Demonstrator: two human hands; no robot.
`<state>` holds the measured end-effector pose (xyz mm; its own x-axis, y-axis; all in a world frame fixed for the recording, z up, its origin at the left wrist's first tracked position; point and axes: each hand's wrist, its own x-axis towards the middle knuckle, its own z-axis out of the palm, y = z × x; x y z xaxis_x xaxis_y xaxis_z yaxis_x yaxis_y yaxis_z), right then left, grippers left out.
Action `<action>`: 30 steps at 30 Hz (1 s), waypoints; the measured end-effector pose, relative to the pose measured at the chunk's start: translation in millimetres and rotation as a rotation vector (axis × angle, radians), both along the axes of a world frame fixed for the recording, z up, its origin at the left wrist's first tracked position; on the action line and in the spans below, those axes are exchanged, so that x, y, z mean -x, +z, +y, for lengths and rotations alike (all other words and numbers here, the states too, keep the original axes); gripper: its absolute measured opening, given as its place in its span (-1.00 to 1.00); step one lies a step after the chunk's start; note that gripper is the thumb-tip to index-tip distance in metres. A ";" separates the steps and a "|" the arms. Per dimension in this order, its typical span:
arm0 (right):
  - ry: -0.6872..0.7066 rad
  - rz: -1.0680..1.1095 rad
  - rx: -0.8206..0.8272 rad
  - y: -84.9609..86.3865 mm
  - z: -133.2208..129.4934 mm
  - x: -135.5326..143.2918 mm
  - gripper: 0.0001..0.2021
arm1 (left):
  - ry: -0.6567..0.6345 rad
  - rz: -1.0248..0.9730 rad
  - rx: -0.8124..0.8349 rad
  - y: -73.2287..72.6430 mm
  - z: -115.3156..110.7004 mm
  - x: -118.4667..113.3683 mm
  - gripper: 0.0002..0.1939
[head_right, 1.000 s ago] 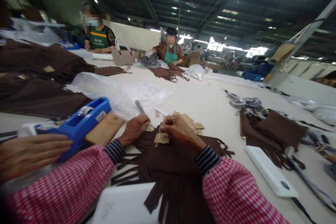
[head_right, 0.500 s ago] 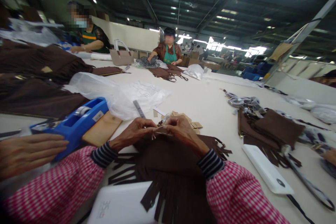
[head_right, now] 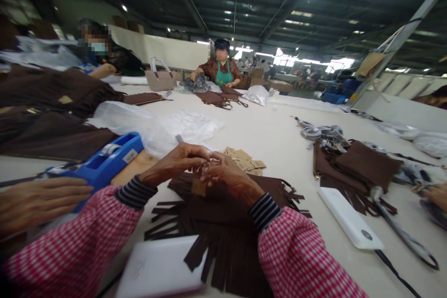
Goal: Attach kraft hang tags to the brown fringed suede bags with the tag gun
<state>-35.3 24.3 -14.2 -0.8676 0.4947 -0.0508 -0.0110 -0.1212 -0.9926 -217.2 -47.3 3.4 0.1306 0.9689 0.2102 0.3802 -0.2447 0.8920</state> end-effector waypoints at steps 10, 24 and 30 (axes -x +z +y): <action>-0.096 -0.093 -0.290 2.8 2.3 -6.2 -0.80 | 0.097 -0.347 0.158 -17.0 -2.3 3.6 -0.66; -0.291 -0.310 -0.821 -27.0 34.5 12.0 -0.76 | 0.545 0.457 0.262 -60.4 -1.5 42.5 -0.76; -0.250 -0.412 -0.878 -39.5 30.5 21.5 -0.81 | 0.563 0.303 0.329 -69.3 14.2 24.1 -0.56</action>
